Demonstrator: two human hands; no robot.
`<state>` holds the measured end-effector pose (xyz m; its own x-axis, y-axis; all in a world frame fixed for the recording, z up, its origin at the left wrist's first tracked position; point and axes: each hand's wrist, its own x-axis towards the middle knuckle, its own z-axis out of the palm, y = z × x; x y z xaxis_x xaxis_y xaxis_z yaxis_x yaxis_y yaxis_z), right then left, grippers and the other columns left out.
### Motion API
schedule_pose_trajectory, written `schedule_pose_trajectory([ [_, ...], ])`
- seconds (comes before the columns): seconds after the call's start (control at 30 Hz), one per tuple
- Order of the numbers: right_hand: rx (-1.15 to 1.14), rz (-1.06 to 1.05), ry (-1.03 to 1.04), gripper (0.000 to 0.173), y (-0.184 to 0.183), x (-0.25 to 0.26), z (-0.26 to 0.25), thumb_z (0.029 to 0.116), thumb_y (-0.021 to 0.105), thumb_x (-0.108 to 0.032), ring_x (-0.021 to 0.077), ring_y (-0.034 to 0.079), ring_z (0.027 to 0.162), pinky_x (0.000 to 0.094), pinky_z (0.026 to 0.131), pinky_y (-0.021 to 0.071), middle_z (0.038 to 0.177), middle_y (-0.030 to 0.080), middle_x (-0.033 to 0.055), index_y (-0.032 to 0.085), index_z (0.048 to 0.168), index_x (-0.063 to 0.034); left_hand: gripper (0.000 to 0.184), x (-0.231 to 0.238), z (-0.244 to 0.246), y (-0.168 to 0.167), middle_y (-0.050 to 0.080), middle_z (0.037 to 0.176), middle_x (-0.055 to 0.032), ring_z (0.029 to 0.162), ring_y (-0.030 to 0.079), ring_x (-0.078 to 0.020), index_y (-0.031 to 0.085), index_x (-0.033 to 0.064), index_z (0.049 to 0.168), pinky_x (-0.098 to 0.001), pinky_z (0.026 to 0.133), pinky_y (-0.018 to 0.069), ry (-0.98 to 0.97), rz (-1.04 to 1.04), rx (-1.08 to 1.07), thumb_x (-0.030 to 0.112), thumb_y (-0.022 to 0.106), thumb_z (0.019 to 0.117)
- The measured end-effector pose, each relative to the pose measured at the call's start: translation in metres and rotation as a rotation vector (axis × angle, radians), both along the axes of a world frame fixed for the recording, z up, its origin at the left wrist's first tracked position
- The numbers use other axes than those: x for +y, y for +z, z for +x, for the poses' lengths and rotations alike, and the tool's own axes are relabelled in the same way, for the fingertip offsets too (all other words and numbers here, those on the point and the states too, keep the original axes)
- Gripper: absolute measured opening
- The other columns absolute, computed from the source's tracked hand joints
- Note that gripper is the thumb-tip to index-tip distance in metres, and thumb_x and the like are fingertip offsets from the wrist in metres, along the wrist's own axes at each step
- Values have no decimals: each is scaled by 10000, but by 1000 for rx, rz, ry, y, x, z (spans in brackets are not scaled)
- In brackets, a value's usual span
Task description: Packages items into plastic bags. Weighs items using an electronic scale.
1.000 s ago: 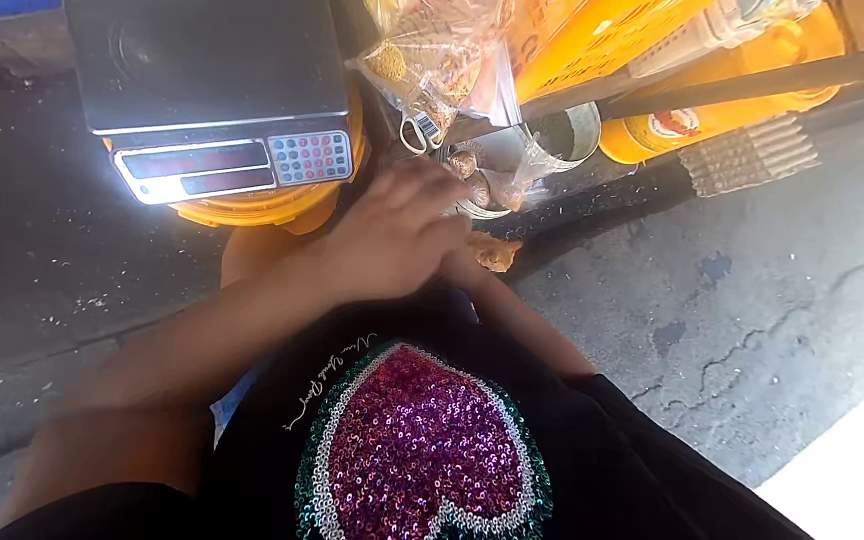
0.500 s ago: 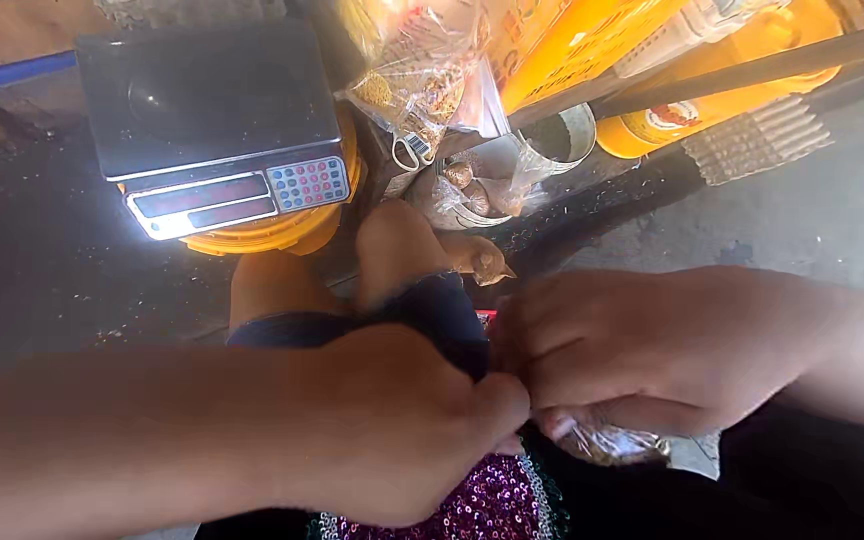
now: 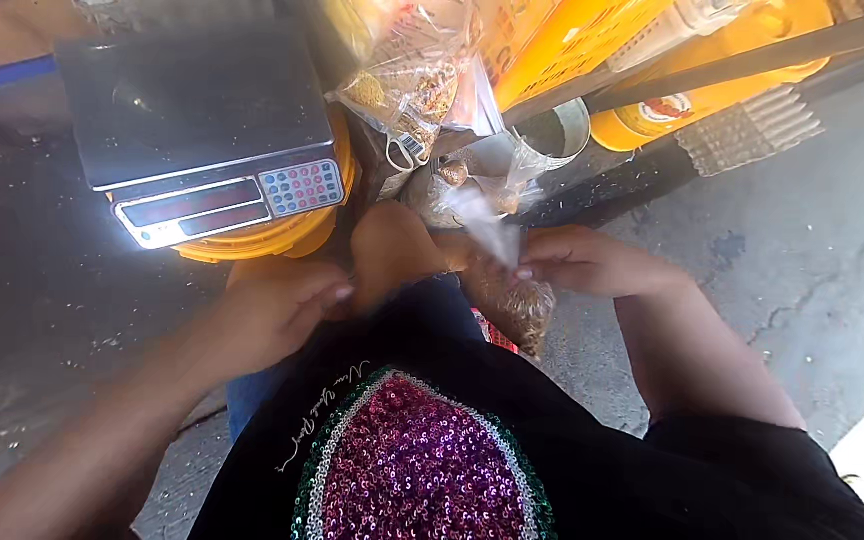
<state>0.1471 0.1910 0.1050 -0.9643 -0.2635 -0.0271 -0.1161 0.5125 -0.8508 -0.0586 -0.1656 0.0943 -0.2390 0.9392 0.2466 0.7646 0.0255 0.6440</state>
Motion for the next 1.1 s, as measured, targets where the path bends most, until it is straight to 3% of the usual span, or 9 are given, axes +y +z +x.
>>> schedule_pose_trajectory([
  [0.13,-67,227,-395,207,-60,39,-1,1027,547,-93,215,626,1138,431,1009,505,1162,675,134,728,987,-2,284,-25,-11,-36,585,760,53,638,510,19,677,86,972,-188,588,453,301,-124,-169,298,507,1056],
  [0.23,-164,322,-655,267,-110,61,-24,1063,495,-82,396,527,1331,536,1128,399,1341,593,286,681,1080,108,303,-35,-1,-59,636,796,-56,683,575,-117,693,30,1030,-348,641,501,333,-276,-223,281,524,1052],
  [0.33,-232,397,-844,332,-158,92,-53,1088,443,-128,418,498,1366,555,1151,369,1382,565,306,644,1166,125,353,-39,7,-71,700,893,-140,782,670,-234,710,13,1097,-461,733,557,286,-343,-184,297,501,1070],
  [0.5,-409,340,-1026,411,-219,112,-74,1091,479,-239,489,499,1346,657,1117,369,1380,565,332,595,1342,64,359,-42,7,-73,714,924,-145,805,682,-215,715,13,1119,-416,756,564,330,-326,-178,292,496,1068],
  [0.6,-465,169,-1181,402,-252,111,-80,1080,512,-250,450,547,1307,629,1103,400,1355,599,300,611,1340,41,353,-43,4,-74,717,920,-131,810,689,-197,717,22,1114,-394,761,573,373,-296,-165,293,496,1064],
  [0.77,-394,-145,-1254,491,-222,111,-83,1070,536,-217,396,656,1112,554,912,542,1341,596,278,428,1502,-10,358,-41,1,-82,709,897,-104,784,667,-155,720,37,1117,-355,738,558,393,-297,-177,310,494,1064],
  [0.97,-45,200,-1161,454,-127,102,-97,1106,421,-282,332,619,1250,486,1073,473,1386,606,233,549,1439,-1,340,-27,1,-85,727,953,-111,831,690,-187,709,52,1173,-385,780,569,350,-340,-191,302,508,1061],
  [1.03,-100,354,-1141,431,-101,96,-113,1111,392,-250,347,568,1327,511,1144,398,1390,615,223,591,1417,-20,342,-24,1,-85,729,948,-120,823,697,-211,713,52,1175,-414,770,573,331,-340,-163,300,506,1063],
  [1.1,-277,473,-1130,431,-96,99,-132,1109,354,-220,419,557,1318,617,1101,401,1372,613,251,587,1413,-21,342,-24,1,-85,725,910,-115,780,687,-207,719,53,1158,-404,734,571,331,-308,-119,300,502,1060],
])
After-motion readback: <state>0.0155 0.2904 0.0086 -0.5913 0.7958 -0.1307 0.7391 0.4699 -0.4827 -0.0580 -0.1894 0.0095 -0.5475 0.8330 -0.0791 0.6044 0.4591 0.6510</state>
